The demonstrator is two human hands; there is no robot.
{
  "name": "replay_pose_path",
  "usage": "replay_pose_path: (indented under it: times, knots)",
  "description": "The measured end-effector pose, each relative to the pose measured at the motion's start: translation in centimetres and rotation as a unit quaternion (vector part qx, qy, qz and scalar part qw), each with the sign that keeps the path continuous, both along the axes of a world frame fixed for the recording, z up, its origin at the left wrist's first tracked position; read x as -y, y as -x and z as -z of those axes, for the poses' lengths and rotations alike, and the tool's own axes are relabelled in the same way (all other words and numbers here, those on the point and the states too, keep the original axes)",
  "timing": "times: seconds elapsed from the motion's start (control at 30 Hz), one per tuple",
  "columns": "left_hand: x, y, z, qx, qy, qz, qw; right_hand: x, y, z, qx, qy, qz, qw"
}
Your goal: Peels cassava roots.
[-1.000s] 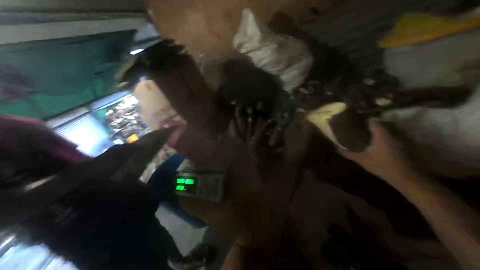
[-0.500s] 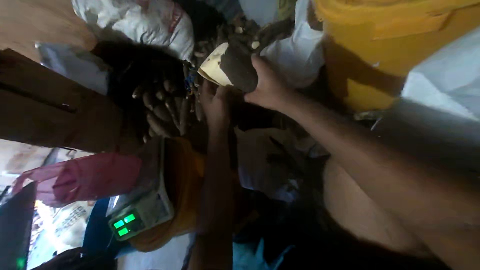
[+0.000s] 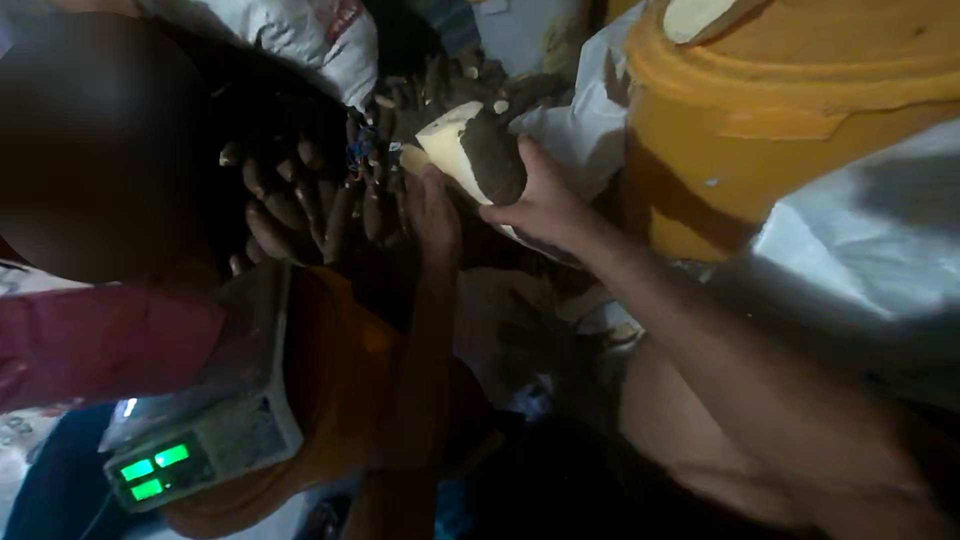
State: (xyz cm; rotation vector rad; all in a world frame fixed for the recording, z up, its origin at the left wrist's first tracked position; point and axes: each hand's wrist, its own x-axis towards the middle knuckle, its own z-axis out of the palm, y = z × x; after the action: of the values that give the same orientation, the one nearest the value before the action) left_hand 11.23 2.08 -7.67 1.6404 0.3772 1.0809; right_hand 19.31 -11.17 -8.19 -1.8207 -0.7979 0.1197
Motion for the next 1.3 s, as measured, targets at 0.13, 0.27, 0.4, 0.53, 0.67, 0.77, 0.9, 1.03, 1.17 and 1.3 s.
replay_pose_path:
  times: [0.13,0.27,0.4,0.53,0.67,0.77,0.9,1.03,1.17,1.3]
  knots:
    - [-0.1,-0.6,0.4,-0.028,-0.006,0.04,0.999,0.7,0.2,-0.6,0.005,-0.002,0.018,1.0]
    - [-1.0,-1.9,1.8,-0.045,-0.033,0.087,0.995,1.5,-0.1,-0.6,0.014,-0.053,0.009,0.998]
    - [-1.0,-1.5,1.6,-0.057,-0.023,0.194,0.979,2.3,-0.3,-0.8,-0.003,-0.065,0.003,0.998]
    - [0.3,-0.1,-0.1,-0.115,0.012,0.242,0.963,3.0,0.4,-1.4,-0.031,-0.03,0.002,0.999]
    - [-0.1,0.7,-1.3,-0.145,-0.078,0.186,0.969,3.4,1.1,-1.7,-0.029,0.007,-0.009,1.0]
    - [-1.0,0.9,-1.2,-0.137,-0.123,0.126,0.975,3.2,1.5,-1.6,-0.031,0.012,-0.033,0.999]
    - [-1.1,-0.3,-0.1,-0.072,-0.043,0.045,0.995,3.1,2.7,0.0,-0.013,0.016,-0.03,0.999]
    - [-2.5,-1.0,0.6,-0.043,0.135,0.061,0.988,1.8,3.1,-0.5,0.063,0.08,-0.005,0.995]
    - [-3.3,-0.6,0.7,-0.052,0.204,0.088,0.974,1.0,2.4,-0.1,0.092,0.105,0.002,0.99]
    - [-2.9,-0.1,0.8,-0.006,0.163,0.166,0.973,1.3,1.4,-0.1,0.084,0.026,-0.014,0.996]
